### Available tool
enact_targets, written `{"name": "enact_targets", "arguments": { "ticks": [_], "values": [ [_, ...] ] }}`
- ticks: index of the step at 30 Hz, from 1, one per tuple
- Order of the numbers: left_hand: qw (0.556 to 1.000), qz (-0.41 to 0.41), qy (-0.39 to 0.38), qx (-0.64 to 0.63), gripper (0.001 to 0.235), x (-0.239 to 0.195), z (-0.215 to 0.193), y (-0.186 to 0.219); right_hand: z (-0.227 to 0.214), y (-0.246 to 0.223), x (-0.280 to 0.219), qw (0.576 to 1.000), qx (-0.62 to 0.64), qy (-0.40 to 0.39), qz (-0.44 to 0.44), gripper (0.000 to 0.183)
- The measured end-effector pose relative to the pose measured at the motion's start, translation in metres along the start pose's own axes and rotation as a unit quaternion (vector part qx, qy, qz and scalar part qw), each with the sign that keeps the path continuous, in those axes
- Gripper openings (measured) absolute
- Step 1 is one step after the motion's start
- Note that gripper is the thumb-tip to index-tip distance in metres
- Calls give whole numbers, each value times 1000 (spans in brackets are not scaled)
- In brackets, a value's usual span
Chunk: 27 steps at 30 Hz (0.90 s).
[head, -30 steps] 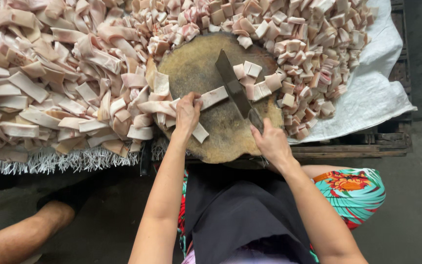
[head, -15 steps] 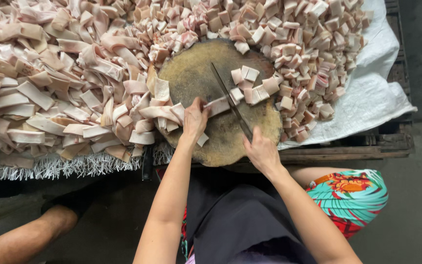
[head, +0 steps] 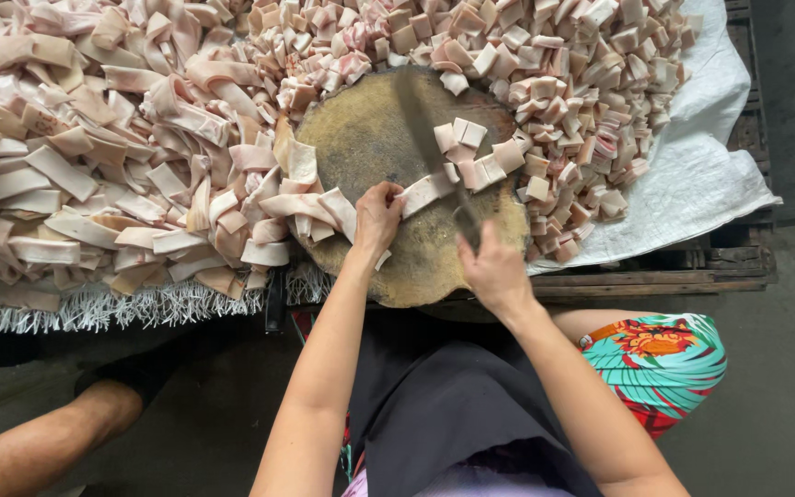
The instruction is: The person chops pieces of animal skin into smaller squares on a large wooden cutting board using a heavy cleaver.
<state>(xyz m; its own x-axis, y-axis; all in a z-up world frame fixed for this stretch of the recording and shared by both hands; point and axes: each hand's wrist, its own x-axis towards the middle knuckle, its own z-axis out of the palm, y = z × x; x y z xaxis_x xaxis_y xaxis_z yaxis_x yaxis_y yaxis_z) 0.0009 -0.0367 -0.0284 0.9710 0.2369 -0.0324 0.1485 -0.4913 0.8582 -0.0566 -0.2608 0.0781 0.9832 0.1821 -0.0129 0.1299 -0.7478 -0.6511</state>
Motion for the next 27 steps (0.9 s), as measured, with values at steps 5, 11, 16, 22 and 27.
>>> {"name": "enact_targets", "arguments": {
  "ticks": [5,11,16,22,27],
  "values": [
    [999,36,5,38,20,-2,-4,1,0,27,-15,993,-48,-80,73,38],
    [1000,-9,-8,-17,22,-8,-2,17,-50,-20,-15,995,83,30,41,34],
    [998,-59,-11,-27,16,-8,-3,17,-15,-24,-16,992,112,59,-21,35],
    [998,50,4,45,15,-10,11,-17,18,13,-4,997,-17,-69,29,42],
    [974,84,40,205,29,18,-37,-24,-21,-3,-19,994,60,-48,79,37]
  ]
}}
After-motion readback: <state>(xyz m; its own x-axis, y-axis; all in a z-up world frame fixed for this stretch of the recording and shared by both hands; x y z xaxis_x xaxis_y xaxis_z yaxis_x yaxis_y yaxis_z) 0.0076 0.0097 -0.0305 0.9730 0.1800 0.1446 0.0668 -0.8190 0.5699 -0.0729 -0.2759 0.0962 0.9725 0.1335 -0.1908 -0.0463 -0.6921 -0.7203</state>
